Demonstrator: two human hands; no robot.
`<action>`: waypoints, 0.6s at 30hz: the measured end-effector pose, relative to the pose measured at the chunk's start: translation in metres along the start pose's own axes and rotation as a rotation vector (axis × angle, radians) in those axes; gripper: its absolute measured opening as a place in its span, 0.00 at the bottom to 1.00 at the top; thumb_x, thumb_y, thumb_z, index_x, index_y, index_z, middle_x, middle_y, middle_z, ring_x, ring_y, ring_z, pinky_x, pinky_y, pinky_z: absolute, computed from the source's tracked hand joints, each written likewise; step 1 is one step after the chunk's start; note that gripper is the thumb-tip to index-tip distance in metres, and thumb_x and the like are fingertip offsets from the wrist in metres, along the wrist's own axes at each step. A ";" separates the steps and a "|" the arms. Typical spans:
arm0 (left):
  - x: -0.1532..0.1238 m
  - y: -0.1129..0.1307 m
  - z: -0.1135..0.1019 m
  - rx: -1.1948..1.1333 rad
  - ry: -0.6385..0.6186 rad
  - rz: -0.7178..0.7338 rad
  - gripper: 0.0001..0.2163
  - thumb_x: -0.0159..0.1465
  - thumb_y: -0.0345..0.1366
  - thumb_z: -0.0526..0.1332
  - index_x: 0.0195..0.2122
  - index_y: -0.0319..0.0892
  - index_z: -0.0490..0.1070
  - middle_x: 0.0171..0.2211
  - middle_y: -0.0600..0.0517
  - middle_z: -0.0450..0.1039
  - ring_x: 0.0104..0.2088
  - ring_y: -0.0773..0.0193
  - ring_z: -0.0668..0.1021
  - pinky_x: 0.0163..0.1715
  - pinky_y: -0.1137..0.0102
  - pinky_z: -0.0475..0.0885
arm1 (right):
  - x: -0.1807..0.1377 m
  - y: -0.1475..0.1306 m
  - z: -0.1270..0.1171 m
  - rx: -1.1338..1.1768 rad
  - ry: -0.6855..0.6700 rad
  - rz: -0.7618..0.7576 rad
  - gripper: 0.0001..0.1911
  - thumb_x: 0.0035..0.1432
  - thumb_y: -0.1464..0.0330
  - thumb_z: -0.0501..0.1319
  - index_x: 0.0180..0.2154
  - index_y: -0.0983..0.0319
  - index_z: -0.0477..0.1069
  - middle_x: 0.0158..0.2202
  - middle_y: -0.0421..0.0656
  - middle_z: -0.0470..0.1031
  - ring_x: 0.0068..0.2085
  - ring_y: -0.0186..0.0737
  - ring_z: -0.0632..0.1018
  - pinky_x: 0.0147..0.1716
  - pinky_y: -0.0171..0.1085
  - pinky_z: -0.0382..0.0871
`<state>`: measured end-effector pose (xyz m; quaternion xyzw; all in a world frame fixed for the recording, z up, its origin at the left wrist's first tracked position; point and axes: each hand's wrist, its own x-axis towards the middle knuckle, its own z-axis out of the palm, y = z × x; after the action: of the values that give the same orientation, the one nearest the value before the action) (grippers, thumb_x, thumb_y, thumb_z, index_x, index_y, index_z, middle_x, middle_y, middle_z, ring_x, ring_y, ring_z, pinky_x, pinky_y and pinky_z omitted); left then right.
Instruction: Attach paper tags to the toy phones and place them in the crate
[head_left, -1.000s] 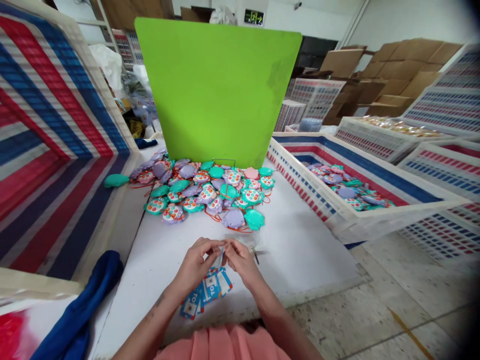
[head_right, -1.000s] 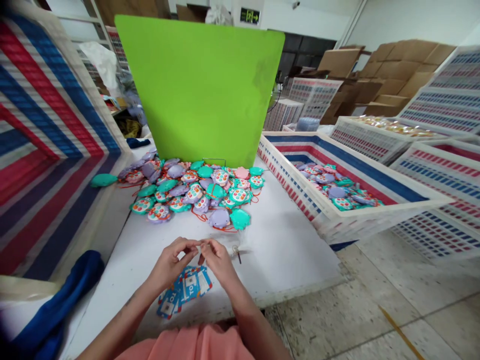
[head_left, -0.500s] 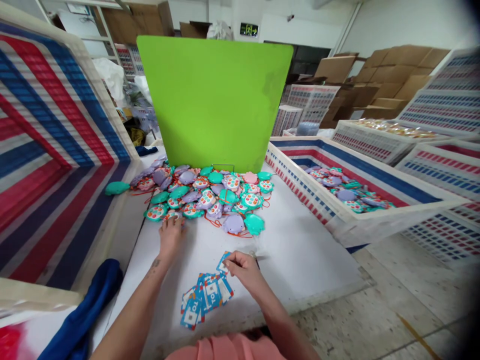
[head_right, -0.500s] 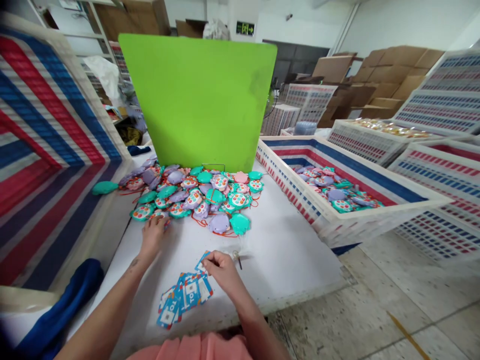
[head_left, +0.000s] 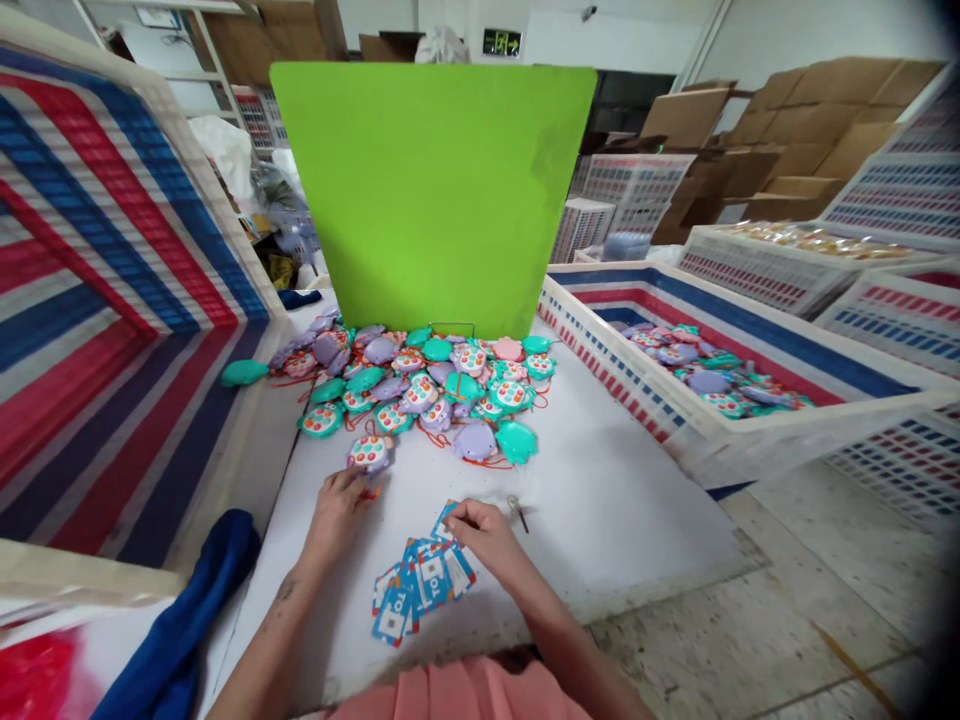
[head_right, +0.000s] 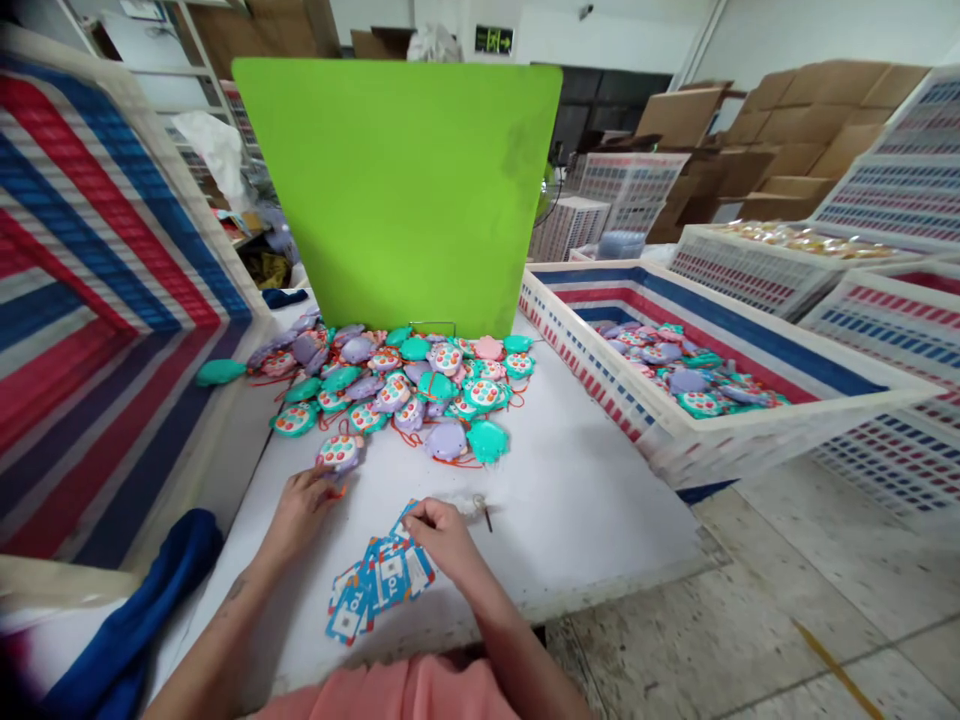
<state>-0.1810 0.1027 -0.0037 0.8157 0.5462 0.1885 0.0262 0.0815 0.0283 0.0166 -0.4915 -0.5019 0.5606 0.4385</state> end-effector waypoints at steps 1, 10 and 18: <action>-0.005 0.000 -0.005 0.010 -0.033 -0.030 0.05 0.57 0.34 0.58 0.30 0.44 0.74 0.45 0.46 0.73 0.46 0.53 0.71 0.45 0.62 0.66 | 0.000 0.001 0.001 0.000 -0.003 0.003 0.06 0.49 0.68 0.59 0.25 0.64 0.69 0.21 0.35 0.65 0.23 0.30 0.64 0.25 0.31 0.57; -0.004 0.012 -0.014 0.061 -0.075 -0.205 0.14 0.61 0.43 0.55 0.44 0.43 0.71 0.39 0.46 0.74 0.40 0.54 0.73 0.40 0.63 0.65 | 0.001 0.000 0.007 0.007 -0.011 -0.006 0.06 0.49 0.68 0.59 0.24 0.64 0.69 0.19 0.35 0.64 0.22 0.29 0.64 0.24 0.30 0.56; 0.007 0.021 0.002 0.185 0.021 -0.186 0.13 0.65 0.37 0.50 0.37 0.42 0.75 0.35 0.45 0.73 0.37 0.55 0.73 0.40 0.62 0.65 | -0.004 0.001 0.003 -0.014 -0.005 -0.024 0.08 0.50 0.65 0.60 0.25 0.63 0.70 0.20 0.36 0.65 0.23 0.30 0.64 0.23 0.30 0.57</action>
<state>-0.1591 0.1006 0.0015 0.7586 0.6347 0.1424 -0.0376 0.0789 0.0242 0.0160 -0.4872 -0.5128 0.5529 0.4404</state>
